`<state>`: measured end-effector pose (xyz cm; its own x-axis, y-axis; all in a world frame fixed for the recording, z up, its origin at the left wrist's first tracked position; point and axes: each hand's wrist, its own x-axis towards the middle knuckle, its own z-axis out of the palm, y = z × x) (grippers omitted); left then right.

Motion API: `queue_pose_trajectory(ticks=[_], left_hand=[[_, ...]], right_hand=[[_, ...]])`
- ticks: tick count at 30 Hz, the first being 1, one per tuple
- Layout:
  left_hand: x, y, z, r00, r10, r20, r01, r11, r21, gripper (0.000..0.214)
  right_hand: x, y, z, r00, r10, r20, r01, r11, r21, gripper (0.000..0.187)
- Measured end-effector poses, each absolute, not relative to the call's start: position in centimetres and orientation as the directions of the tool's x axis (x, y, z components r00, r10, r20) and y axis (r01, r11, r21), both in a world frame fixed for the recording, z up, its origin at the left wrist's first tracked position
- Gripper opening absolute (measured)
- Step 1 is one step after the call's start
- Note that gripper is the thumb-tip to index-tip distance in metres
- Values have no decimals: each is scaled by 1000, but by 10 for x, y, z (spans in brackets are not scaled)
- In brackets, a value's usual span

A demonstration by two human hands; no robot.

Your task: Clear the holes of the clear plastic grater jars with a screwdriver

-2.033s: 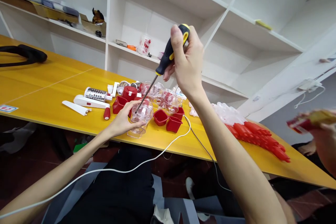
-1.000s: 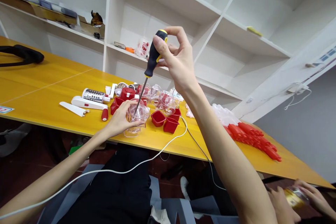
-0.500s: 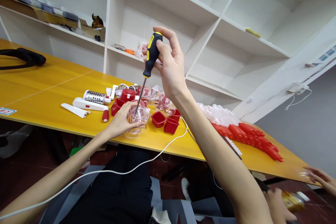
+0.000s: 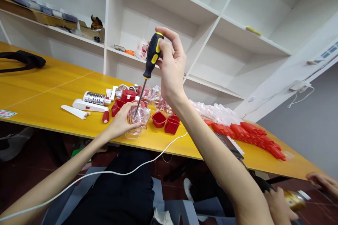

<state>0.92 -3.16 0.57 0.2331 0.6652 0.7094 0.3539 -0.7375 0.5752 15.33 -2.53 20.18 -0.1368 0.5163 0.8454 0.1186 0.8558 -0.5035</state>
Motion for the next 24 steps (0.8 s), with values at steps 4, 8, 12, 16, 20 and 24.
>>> queue_pose_trajectory(ticks=[4, 8, 12, 16, 20, 24], left_hand=[[9, -31, 6, 234, 658, 716, 352, -744, 568, 61], [9, -32, 6, 236, 659, 714, 355, -743, 568, 61], [10, -33, 7, 236, 667, 707, 356, -736, 576, 61], [10, -33, 7, 235, 665, 709, 353, -738, 576, 61], [10, -33, 7, 235, 662, 712, 352, -741, 573, 60], [10, -33, 7, 240, 656, 716, 355, -745, 564, 60]], right_hand=[[145, -34, 202, -46, 509, 860, 150, 854, -498, 43], [140, -43, 201, 2, 506, 862, 123, 856, -503, 29], [141, -43, 202, -5, 545, 838, 71, 836, -544, 26], [140, -42, 203, -18, 577, 817, 135, 811, -570, 44], [137, -46, 201, -9, 559, 829, 161, 819, -551, 45], [138, -46, 200, -84, 544, 835, 142, 836, -530, 49]])
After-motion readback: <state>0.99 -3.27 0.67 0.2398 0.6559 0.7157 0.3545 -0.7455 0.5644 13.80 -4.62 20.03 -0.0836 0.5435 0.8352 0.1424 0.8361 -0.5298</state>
